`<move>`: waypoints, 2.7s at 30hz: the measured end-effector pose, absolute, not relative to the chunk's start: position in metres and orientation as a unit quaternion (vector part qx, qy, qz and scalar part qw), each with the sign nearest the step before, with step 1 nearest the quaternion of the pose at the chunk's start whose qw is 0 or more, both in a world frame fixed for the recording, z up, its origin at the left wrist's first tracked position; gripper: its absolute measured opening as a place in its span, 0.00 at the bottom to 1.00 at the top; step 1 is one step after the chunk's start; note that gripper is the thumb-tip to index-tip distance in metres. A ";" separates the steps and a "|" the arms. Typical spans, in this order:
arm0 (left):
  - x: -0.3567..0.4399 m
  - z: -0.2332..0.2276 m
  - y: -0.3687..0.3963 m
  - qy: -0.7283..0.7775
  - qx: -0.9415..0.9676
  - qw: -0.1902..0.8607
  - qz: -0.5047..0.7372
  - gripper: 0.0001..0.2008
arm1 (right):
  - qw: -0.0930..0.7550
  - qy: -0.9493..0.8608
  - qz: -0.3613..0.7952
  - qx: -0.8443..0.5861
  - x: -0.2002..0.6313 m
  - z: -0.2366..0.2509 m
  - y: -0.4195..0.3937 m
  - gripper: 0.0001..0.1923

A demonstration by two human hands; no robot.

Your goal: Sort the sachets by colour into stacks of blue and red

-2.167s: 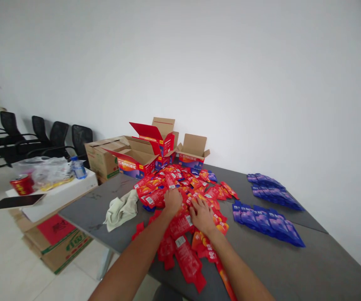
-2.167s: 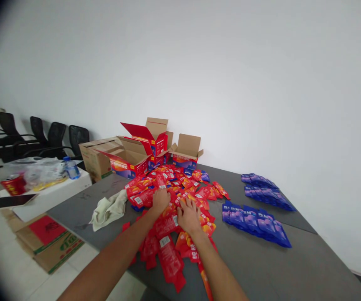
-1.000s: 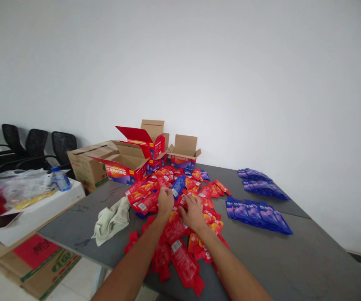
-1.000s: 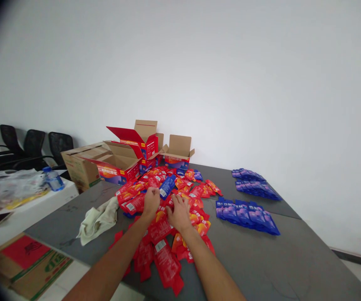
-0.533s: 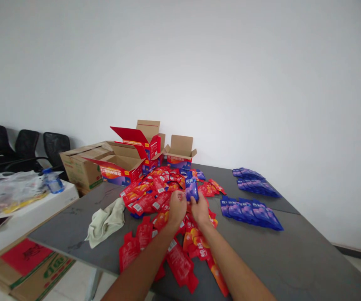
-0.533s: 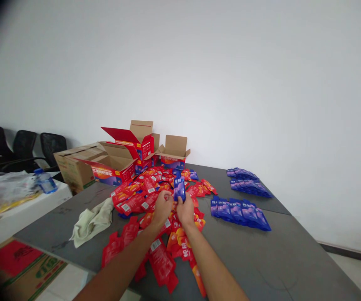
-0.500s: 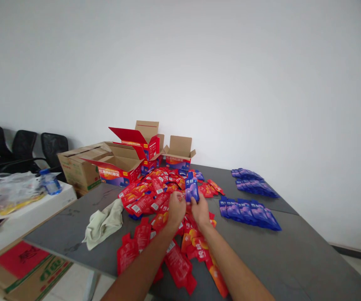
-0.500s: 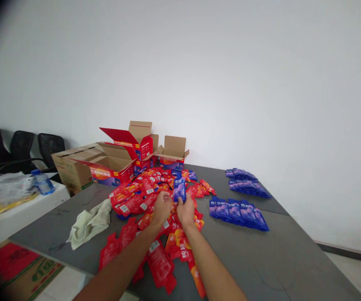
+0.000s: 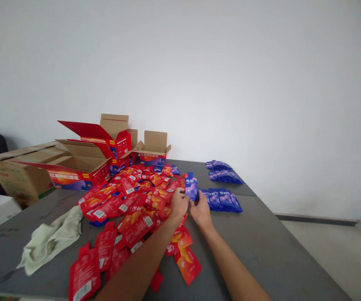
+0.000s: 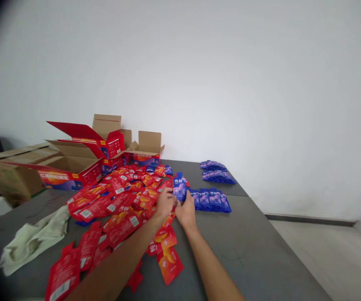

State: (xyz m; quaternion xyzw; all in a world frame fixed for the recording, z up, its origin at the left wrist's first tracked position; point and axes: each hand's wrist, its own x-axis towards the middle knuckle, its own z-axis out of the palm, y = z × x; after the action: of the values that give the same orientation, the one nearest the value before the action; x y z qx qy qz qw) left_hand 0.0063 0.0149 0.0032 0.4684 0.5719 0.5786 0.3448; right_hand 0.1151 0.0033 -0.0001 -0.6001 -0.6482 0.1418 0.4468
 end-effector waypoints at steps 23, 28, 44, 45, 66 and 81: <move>0.159 -0.006 0.045 0.671 0.666 0.174 0.275 0.18 | 0.227 -0.621 -0.027 -0.749 0.253 -0.011 0.018 0.23; 0.150 0.000 0.039 0.662 0.677 0.181 0.267 0.18 | 0.220 -0.615 -0.045 -0.756 0.247 -0.013 0.016 0.23; -0.036 0.001 0.002 0.711 0.663 0.046 0.231 0.31 | 0.258 -0.777 0.027 -0.573 0.109 -0.012 -0.005 0.21; -0.050 -0.001 -0.002 0.722 0.654 0.039 0.223 0.32 | 0.250 -0.790 0.042 -0.557 0.098 -0.013 -0.008 0.22; -0.166 -0.008 0.015 0.789 0.580 0.020 0.204 0.23 | 0.173 -0.779 0.074 -0.598 -0.003 -0.025 0.003 0.24; -0.168 0.000 0.071 0.792 0.593 0.014 0.142 0.17 | 0.190 -0.761 0.070 -0.616 -0.007 -0.035 0.013 0.24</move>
State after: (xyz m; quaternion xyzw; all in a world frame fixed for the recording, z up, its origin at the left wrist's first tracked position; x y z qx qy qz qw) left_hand -0.1682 0.0707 -0.0001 0.5935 0.7921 0.1418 0.0140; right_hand -0.0065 0.0129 -0.0352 -0.6162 -0.7611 0.0695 0.1902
